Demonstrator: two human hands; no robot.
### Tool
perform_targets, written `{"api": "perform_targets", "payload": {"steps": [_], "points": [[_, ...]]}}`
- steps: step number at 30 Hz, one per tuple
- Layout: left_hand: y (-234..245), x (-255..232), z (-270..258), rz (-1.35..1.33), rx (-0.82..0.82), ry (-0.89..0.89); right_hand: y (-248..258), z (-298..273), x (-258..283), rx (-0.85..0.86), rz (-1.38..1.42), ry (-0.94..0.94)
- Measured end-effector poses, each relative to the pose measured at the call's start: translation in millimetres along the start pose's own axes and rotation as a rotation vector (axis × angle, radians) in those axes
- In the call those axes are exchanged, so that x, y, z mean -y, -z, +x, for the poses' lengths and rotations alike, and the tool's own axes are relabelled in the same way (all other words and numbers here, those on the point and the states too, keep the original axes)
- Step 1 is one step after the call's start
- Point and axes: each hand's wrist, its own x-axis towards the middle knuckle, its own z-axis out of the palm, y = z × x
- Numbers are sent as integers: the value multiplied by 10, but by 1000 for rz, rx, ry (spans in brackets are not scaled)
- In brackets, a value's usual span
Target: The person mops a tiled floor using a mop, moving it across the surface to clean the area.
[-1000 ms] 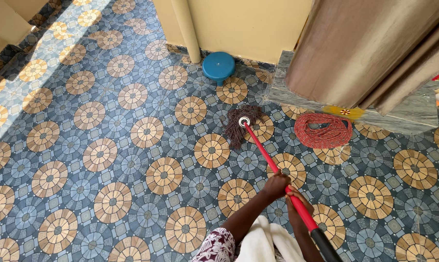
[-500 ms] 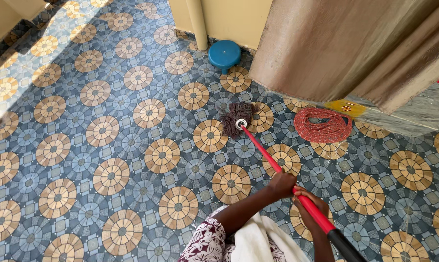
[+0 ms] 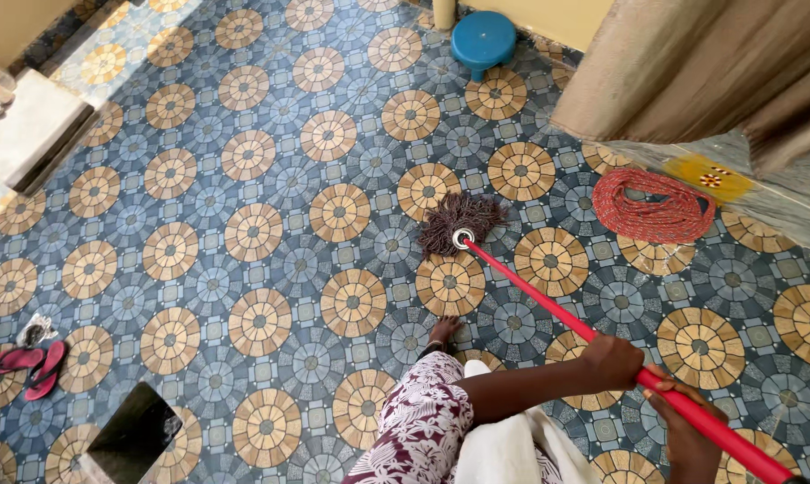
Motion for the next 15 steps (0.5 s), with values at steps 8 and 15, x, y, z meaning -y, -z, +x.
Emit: {"api": "perform_targets", "payload": {"steps": [8, 15], "points": [[-57, -22, 578, -7, 81, 167, 237, 636, -291, 35, 135, -27], [72, 410, 420, 126, 244, 155, -412, 589, -531, -43, 365, -136]]}}
